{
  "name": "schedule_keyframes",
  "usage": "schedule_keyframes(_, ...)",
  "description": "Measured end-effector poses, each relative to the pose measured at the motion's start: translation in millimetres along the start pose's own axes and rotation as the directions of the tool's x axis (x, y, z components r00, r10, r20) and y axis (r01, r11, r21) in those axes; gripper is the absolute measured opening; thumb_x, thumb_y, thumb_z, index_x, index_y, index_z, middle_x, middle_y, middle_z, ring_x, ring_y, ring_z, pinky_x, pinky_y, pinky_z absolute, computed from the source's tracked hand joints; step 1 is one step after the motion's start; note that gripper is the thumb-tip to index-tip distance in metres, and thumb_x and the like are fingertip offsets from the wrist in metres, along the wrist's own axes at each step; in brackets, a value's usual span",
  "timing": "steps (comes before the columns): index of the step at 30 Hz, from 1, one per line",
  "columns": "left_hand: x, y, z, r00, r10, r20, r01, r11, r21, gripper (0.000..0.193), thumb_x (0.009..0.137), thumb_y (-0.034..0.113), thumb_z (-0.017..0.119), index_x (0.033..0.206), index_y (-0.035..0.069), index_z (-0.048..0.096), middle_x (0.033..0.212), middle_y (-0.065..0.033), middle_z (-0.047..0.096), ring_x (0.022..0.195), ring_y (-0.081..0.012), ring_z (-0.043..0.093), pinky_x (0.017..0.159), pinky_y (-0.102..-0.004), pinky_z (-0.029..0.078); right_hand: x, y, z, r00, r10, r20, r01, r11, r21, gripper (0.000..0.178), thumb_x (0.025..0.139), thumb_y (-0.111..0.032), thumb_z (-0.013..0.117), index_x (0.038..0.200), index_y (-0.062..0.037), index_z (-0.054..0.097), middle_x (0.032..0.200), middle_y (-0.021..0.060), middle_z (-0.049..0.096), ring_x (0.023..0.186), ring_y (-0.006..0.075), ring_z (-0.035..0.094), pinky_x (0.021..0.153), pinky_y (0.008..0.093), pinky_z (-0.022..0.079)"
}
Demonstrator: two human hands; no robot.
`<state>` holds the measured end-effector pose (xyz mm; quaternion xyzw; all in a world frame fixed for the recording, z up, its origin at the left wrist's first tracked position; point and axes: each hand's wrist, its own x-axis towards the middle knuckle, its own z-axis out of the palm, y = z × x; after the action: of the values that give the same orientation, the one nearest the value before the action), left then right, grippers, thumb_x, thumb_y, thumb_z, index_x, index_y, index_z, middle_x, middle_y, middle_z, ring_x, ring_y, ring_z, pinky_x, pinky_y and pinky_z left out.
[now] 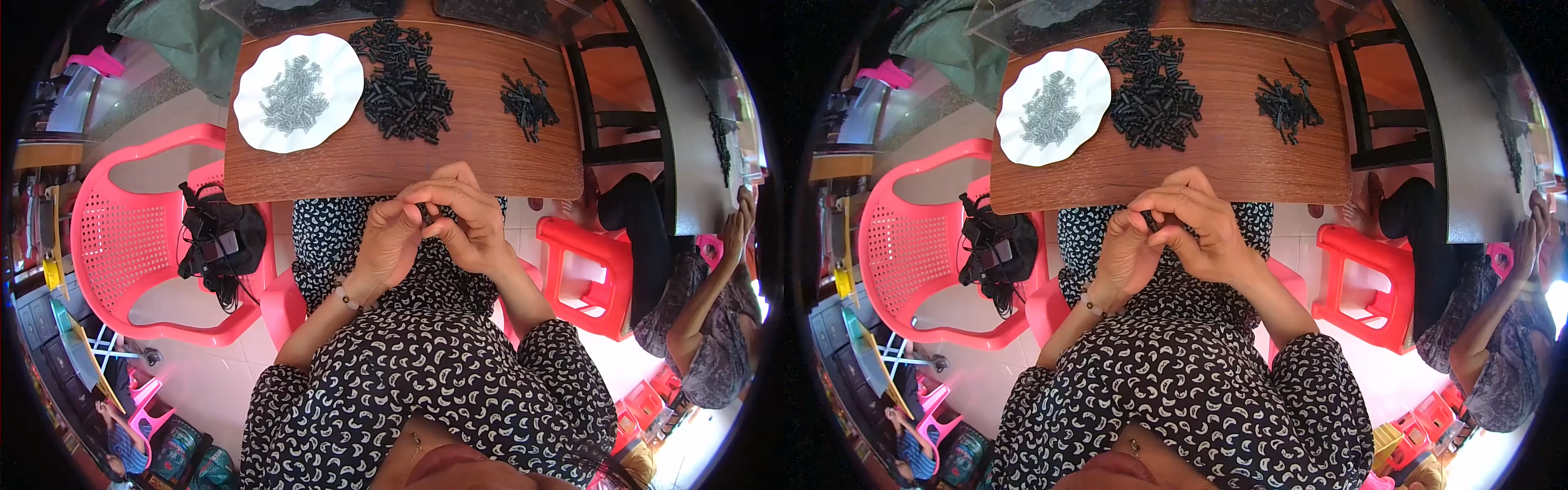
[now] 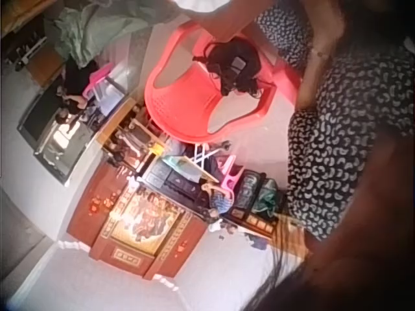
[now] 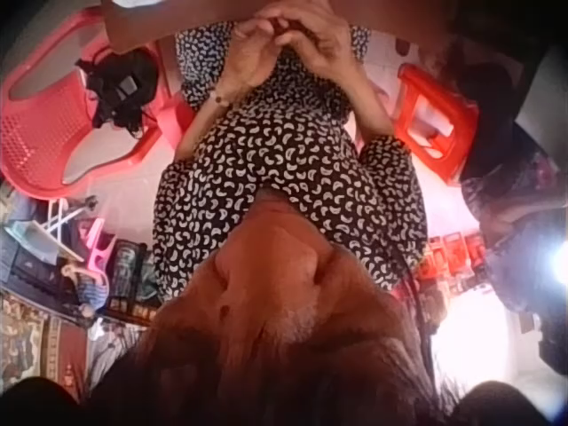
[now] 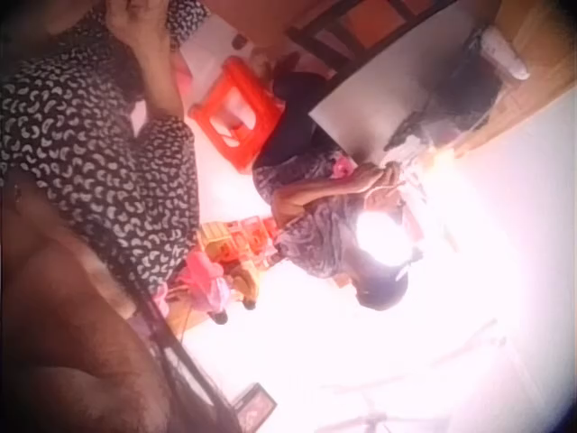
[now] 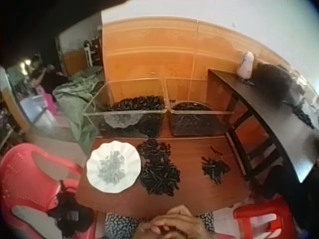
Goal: The person takes plastic parts and small springs from containers and a plate, then manually fits the springs into the plastic parts to assemble small components.
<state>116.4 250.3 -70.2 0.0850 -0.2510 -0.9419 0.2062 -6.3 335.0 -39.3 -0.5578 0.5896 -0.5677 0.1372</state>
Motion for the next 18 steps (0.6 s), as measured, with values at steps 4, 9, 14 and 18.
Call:
schedule_keyframes(4, -1.0, -1.1, -0.8, 1.0, -0.003, -0.016, 0.003, 1.0, 0.012, 0.021, 0.086, 0.028, 0.07, 0.097, 0.01, 0.073, 0.095, 0.0013, 0.063, 0.09, -0.0091, 0.055, 0.082, -0.0257, 0.045, -0.8, -2.3, -0.2, 1.0, 0.002, 0.005, -0.002, 1.0, 0.001, 0.03, 0.083, -0.023, 0.07, 0.107, -0.004, 0.066, 0.098, 0.0058, 0.069, 0.085, 0.0243, 0.054, 0.079, 0.0337, 0.047)
schedule_keyframes(9, -2.1, -2.0, -2.8, 0.999, -0.026, -0.031, 0.026, 0.999, 0.021, 0.021, 0.086, 0.028, 0.07, 0.098, 0.011, 0.074, 0.096, 0.0019, 0.063, 0.092, -0.0088, 0.056, 0.084, -0.0255, 0.045, -3.0, -3.3, 1.9, 0.999, 0.052, -0.007, -0.052, 0.999, 0.005, 0.027, 0.083, -0.021, 0.071, 0.104, -0.0054, 0.067, 0.097, 0.0049, 0.068, 0.083, 0.0225, 0.053, 0.077, 0.0323, 0.046)
schedule_keyframes(14, -2.7, -5.1, -2.9, 0.997, -0.029, -0.07, 0.031, 0.999, 0.027, 0.022, 0.086, 0.029, 0.07, 0.097, 0.01, 0.073, 0.098, 0.0017, 0.064, 0.092, -0.0084, 0.056, 0.085, -0.0255, 0.045, -7.3, 1.3, 6.8, 0.996, 0.067, -0.056, -0.065, 0.997, 0.031, 0.027, 0.081, -0.02, 0.072, 0.104, -0.0062, 0.068, 0.092, 0.0032, 0.068, 0.084, 0.0216, 0.053, 0.076, 0.0319, 0.046)
schedule_keyframes(18, -1.0, -2.1, -3.0, 0.994, -0.057, -0.091, 0.057, 0.998, -0.011, 0.026, 0.086, 0.029, 0.071, 0.098, 0.006, 0.072, 0.096, 0.0005, 0.065, 0.09, -0.0093, 0.057, 0.085, -0.0255, 0.046, -4.6, 3.9, 3.8, 0.995, 0.089, -0.045, -0.086, 0.995, 0.057, 0.034, 0.079, -0.02, 0.075, 0.11, -0.0075, 0.068, 0.086, 0.0018, 0.064, 0.086, 0.0203, 0.054, 0.077, 0.0313, 0.046)
